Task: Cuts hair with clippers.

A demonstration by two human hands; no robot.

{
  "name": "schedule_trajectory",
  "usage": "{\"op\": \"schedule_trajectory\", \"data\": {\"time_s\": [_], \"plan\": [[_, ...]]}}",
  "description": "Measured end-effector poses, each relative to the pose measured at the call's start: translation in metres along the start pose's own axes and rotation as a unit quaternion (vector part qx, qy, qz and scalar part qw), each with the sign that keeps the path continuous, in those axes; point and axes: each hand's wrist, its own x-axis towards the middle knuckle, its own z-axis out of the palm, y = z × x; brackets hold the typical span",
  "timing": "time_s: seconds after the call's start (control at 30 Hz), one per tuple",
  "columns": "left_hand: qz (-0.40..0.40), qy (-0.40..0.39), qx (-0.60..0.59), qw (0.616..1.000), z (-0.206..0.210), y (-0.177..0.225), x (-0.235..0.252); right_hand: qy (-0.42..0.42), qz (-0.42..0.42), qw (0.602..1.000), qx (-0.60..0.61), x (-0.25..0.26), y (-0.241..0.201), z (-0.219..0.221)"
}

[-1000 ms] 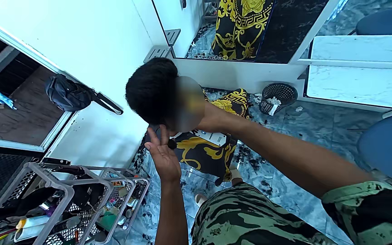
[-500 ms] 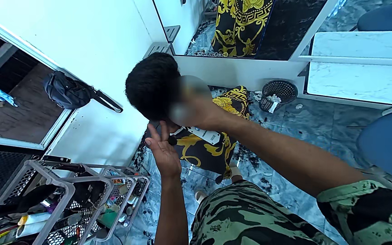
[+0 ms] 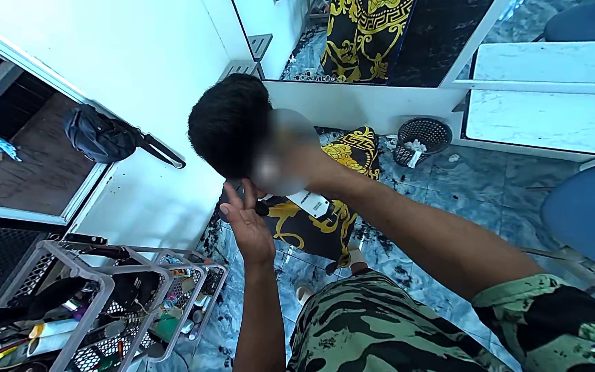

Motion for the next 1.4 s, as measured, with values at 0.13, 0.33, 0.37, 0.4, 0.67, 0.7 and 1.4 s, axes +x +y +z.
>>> {"op": "schedule_trajectory", "data": {"time_s": [0.13, 0.33, 0.37, 0.4, 0.67, 0.7, 1.4], "plan": [[-0.003, 0.001, -0.004, 1.000, -0.001, 0.000, 0.000, 0.001, 0.026, 0.999, -0.035, 0.002, 0.017, 0.002], [0.000, 0.000, 0.003, 1.000, -0.003, -0.002, 0.000, -0.001, 0.004, 0.999, 0.039, 0.000, 0.000, 0.005], [-0.001, -0.001, 0.003, 1.000, -0.003, -0.001, 0.001, -0.002, 0.005, 1.000, 0.016, 0.002, 0.005, 0.004], [-0.001, 0.004, 0.004, 1.000, -0.003, -0.001, 0.001, -0.001, 0.016, 1.000, -0.014, 0.002, 0.011, 0.004], [-0.004, -0.003, 0.001, 1.000, -0.003, -0.001, 0.001, -0.006, -0.005, 1.000, 0.000, 0.001, 0.004, 0.006], [-0.007, -0.001, 0.000, 1.000, -0.003, -0.001, 0.002, -0.004, 0.002, 1.000, -0.024, 0.002, 0.011, 0.005], [0.004, 0.111, 0.043, 0.993, -0.021, -0.014, -0.008, 0.057, 0.033, 0.992, -0.105, -0.005, 0.043, 0.006]]}}
